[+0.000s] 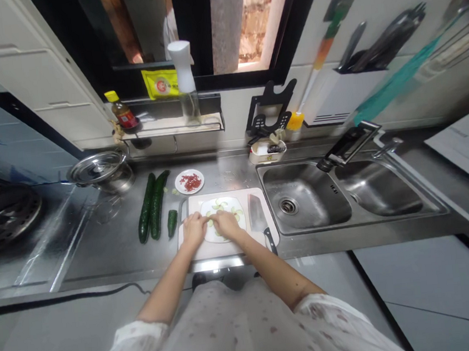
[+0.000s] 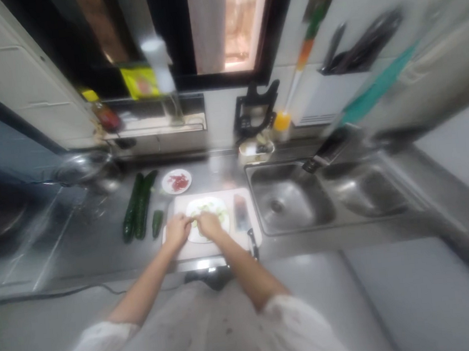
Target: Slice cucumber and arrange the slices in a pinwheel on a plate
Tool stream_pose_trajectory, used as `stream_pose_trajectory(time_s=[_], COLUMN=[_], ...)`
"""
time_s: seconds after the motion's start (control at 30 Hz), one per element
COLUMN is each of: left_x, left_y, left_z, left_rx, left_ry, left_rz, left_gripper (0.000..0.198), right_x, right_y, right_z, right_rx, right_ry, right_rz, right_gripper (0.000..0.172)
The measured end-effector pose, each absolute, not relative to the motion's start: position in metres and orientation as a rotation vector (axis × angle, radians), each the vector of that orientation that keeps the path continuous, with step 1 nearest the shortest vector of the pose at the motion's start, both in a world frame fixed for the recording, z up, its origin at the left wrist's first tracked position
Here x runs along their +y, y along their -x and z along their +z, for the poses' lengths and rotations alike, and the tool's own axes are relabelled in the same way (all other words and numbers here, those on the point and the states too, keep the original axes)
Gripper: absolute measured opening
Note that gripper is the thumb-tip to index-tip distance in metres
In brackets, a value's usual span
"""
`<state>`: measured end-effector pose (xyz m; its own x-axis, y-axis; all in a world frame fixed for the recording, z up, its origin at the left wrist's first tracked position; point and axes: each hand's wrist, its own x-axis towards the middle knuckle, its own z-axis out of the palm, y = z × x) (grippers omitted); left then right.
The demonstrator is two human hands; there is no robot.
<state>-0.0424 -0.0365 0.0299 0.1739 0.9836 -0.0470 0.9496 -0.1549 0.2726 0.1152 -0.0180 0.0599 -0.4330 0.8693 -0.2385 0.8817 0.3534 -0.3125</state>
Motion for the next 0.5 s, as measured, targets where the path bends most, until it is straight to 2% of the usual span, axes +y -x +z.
stream_pose_trajectory(time_s=[0.5], left_x=[-0.0411], left_y=[0.0439], left_z=[0.0250], left_rx=[1.895], left_ry=[-2.212], left_rz=[0.270], left_gripper=[0.029], right_x=[-0.0177], right_y=[-0.1144], right_z=[0.0591], right_rx=[2.533], right_ry=[-1.676], right_rz=[-0.623], right_gripper=[0.037])
